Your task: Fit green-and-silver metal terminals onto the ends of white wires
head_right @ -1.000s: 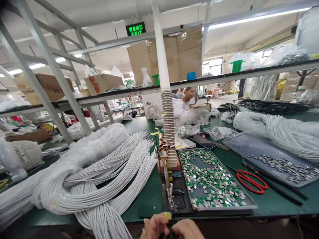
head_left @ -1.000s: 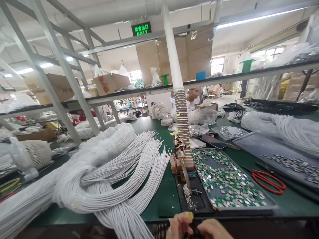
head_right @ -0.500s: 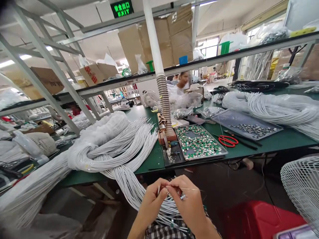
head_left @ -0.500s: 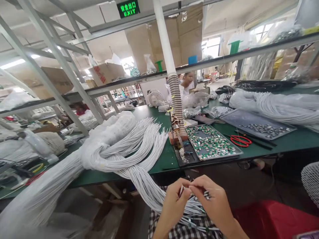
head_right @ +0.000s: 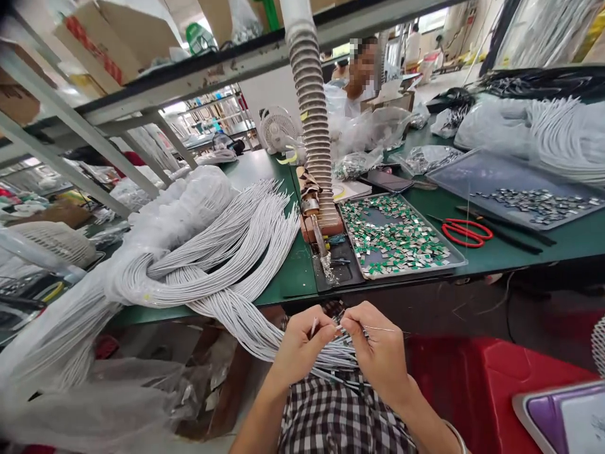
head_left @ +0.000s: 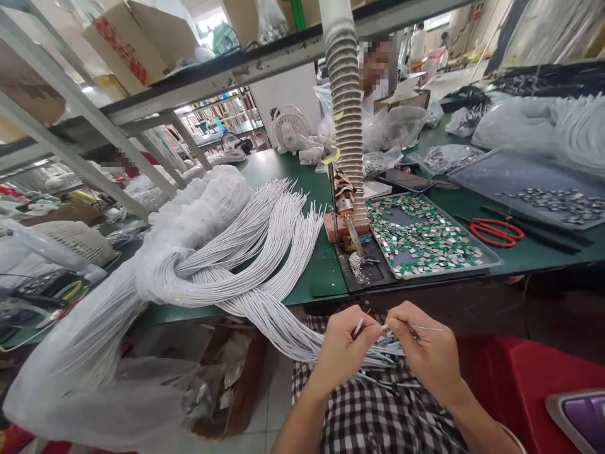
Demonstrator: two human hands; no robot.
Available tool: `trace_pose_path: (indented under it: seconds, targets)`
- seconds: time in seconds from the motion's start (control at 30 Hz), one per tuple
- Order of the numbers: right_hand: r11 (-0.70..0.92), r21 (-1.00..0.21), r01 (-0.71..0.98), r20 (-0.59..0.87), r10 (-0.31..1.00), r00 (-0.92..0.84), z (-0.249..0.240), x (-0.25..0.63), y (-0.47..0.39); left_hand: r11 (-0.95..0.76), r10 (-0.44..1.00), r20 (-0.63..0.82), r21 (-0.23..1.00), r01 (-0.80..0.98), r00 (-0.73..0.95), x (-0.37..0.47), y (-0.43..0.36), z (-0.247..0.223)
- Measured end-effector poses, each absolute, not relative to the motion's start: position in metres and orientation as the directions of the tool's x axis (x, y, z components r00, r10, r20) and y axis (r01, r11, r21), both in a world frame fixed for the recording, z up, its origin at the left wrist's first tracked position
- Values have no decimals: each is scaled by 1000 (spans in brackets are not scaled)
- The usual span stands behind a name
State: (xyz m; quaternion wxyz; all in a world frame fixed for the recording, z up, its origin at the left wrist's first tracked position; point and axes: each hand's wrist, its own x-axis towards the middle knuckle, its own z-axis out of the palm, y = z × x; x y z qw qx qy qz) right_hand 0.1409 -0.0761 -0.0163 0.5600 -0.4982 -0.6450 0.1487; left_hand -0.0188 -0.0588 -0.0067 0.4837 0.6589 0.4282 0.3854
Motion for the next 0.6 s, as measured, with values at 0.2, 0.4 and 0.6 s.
trace_pose_path:
  seconds: [0.2, 0.4, 0.6]
  targets:
    - [354, -826, 440, 498, 824, 272, -20, 152, -59, -101, 944, 41, 981, 168, 328, -26, -41, -6]
    - [319, -892, 320, 378, 915, 142, -6, 141, -54, -83, 940, 43, 991, 105, 337, -22, -31, -6]
    - [229, -941, 249, 268, 954, 136, 2, 138, -56, -103, 936, 72, 992, 71, 344, -15, -30, -9]
